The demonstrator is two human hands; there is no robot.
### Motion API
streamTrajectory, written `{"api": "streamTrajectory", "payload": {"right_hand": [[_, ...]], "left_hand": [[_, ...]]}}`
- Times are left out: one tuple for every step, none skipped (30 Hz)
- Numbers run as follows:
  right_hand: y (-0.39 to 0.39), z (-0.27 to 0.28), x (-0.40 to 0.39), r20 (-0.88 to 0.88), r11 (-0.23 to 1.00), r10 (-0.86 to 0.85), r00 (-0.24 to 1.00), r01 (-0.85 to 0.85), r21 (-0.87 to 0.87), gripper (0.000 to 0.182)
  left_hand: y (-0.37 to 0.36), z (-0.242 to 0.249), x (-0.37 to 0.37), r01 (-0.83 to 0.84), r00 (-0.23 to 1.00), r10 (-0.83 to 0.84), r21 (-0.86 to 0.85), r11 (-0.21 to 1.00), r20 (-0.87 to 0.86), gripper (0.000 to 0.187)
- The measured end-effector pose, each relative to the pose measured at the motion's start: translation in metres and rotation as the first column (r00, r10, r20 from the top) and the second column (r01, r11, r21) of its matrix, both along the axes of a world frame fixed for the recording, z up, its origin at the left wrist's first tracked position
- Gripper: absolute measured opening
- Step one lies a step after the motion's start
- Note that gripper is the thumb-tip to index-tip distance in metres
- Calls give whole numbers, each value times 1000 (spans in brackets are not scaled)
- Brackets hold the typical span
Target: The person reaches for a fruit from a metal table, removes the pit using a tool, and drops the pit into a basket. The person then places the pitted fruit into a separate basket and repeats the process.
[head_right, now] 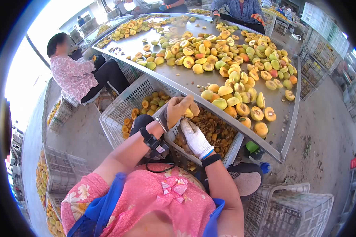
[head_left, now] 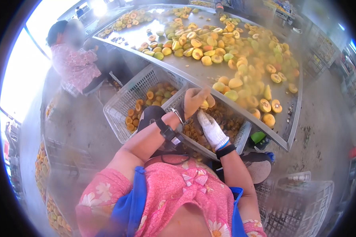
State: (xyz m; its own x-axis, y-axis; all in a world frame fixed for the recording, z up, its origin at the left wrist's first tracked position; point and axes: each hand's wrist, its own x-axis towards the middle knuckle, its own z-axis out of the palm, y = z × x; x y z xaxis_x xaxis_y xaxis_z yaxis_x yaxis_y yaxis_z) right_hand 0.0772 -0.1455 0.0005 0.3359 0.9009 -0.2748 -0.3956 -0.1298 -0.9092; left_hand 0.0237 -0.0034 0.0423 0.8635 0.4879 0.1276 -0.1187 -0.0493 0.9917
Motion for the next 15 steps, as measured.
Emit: {"api": "streamTrajectory", "payload": {"right_hand": [[-1, -2, 0, -49, 1000, 7, 999, -8, -20, 46], [-2, -5, 1, -75, 999, 23, 997, -25, -32, 45], [-4, -4, 3, -189, 995, 96, 977, -98, 0, 43], [-5, -2, 5, -297, 985, 169, 940, -167, 30, 42], [-8, 4, 9, -469, 955, 297, 832, -269, 127, 40], [-11, 11, 11, -607, 908, 416, 677, -342, 241, 39], [-11, 17, 7, -632, 926, 371, 680, -318, 202, 39], [-10, 25, 1, -652, 942, 326, 684, -293, 164, 40], [-9, 29, -2, -671, 955, 280, 687, -269, 123, 40], [-9, 28, 0, -669, 950, 298, 682, -280, 137, 41], [-10, 25, 2, -667, 944, 316, 675, -292, 151, 41], [-9, 21, 3, -665, 938, 335, 668, -304, 167, 42], [-9, 17, 2, -701, 928, 365, 613, -298, 222, 42], [-11, 11, 1, -732, 917, 395, 556, -286, 277, 42], [-14, 7, 0, -756, 904, 425, 498, -270, 331, 43]], "left_hand": [[-1, 7, -3, 39, 999, -35, 137, 990, -35, 54], [-1, 19, -7, 77, 996, -60, 269, 960, -71, 54], [-1, 26, -10, 117, 991, -79, 395, 911, -112, 54], [0, 24, -11, 124, 989, -98, 266, 956, -109, 55], [0, 21, -10, 132, 987, -119, 133, 982, -104, 56], [0, 19, -9, 141, 986, -140, 0, 990, -94, 56], [0, 20, -10, 176, 982, -182, -123, 977, -43, 56], [0, 21, -11, 215, 976, -217, -240, 947, 16, 56], [0, 21, -13, 257, 966, -244, -351, 900, 80, 56], [-6, 15, -11, 157, 988, -127, -540, 827, 93, 53], [-5, 10, -6, 118, 992, -67, -615, 780, 106, 51], [-3, 4, -2, 83, 993, -6, -683, 725, 114, 49], [1, -1, 1, 53, 992, 52, -746, 664, 117, 48], [8, -4, 2, -34, 976, 186, -770, 637, 111, 47], [21, -5, -1, -94, 953, 278, -752, 653, 122, 46]]}}
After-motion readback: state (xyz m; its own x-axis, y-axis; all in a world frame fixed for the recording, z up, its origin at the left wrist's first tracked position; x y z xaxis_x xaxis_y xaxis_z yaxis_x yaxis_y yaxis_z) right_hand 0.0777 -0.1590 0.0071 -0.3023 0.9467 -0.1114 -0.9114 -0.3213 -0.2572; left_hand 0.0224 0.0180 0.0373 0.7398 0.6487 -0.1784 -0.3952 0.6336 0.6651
